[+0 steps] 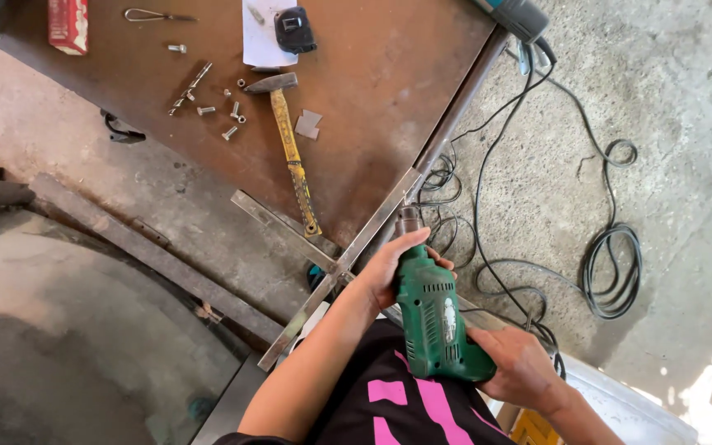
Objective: The person takes a green electric drill from a toolbox, plugs its cord into a power strip on the floor, and drills holes into metal angle bars laid across a workbench. They steady the bars with one hand while drilling, change drill bits, and use a hammer on the bars between drilling.
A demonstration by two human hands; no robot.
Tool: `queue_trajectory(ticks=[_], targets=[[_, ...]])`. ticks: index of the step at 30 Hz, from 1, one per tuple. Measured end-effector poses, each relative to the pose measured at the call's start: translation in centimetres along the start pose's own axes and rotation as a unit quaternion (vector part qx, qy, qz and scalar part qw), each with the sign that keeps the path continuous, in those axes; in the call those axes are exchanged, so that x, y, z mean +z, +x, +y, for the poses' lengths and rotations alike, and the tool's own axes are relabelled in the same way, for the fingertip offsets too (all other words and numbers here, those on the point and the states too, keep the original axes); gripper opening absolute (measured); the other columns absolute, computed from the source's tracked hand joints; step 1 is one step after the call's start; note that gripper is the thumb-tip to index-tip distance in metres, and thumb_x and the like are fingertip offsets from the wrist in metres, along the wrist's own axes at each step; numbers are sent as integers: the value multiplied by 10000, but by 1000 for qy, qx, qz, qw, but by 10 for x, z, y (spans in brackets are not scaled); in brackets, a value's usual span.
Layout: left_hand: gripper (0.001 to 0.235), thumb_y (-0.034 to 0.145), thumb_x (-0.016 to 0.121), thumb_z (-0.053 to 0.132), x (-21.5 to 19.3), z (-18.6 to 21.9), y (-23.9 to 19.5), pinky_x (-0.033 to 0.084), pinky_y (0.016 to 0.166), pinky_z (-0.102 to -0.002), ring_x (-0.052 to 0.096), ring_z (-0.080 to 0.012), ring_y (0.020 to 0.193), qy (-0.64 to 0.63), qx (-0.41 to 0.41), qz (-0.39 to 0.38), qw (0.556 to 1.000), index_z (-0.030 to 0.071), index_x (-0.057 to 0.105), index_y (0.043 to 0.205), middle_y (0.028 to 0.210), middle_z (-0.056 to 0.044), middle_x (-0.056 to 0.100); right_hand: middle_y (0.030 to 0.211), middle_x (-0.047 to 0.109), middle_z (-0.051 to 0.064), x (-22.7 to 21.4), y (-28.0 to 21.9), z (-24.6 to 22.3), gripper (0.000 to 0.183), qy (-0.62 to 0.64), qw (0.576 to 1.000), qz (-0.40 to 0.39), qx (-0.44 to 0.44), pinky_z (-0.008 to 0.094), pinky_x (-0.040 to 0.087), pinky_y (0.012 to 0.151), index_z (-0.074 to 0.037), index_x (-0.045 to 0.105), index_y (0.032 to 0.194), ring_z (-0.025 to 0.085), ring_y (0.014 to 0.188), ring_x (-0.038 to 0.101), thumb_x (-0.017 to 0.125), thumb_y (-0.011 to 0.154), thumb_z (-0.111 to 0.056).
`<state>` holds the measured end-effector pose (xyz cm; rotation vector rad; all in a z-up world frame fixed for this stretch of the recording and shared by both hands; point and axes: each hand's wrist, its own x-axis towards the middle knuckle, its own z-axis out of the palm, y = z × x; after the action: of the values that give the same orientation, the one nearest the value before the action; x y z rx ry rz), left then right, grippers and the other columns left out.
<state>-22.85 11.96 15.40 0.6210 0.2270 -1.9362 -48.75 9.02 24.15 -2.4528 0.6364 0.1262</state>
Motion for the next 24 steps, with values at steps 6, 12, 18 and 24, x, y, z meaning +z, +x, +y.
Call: queue_trajectory(ticks=[6, 12, 18, 24], targets=[[535, 911, 711, 534, 9, 6, 3, 623, 734, -440, 748, -299, 773, 3, 1, 52, 999, 7, 622, 952, 943, -239, 735, 793, 709, 97, 10, 0, 3, 669, 27, 999, -9, 35, 452, 510, 642, -94, 603, 1168, 348, 718, 665, 875, 574, -237], [622, 921, 673, 579, 30, 7, 7, 631, 640, -482, 725, -321, 681, -33, 88, 162, 982, -2, 514, 1072, 833, -243, 694, 1049, 658, 209, -9, 26, -33, 1075, 35, 995, 45, 88, 482, 520, 745, -38, 397, 1468, 427, 890, 649, 901, 551, -282], [536, 948, 666, 505, 44, 12, 5, 615, 574, -464, 707, -286, 660, -25, 181, 206, 961, 30, 510, 1140, 809, -154, 627, 1267, 565, 243, -11, 52, -66, 1117, 25, 983, 158, 93, 483, 518, 882, -11, 343, 1491, 453, 1080, 623, 899, 562, -285], [543, 966, 657, 499, 36, 14, 14, 602, 554, -440, 697, -282, 645, -26, 191, 232, 954, -3, 533, 1131, 801, -157, 653, 1296, 575, 271, -8, 61, -61, 927, -31, 974, 214, 66, 466, 556, 849, -25, 494, 1409, 437, 1079, 650, 884, 609, -285]])
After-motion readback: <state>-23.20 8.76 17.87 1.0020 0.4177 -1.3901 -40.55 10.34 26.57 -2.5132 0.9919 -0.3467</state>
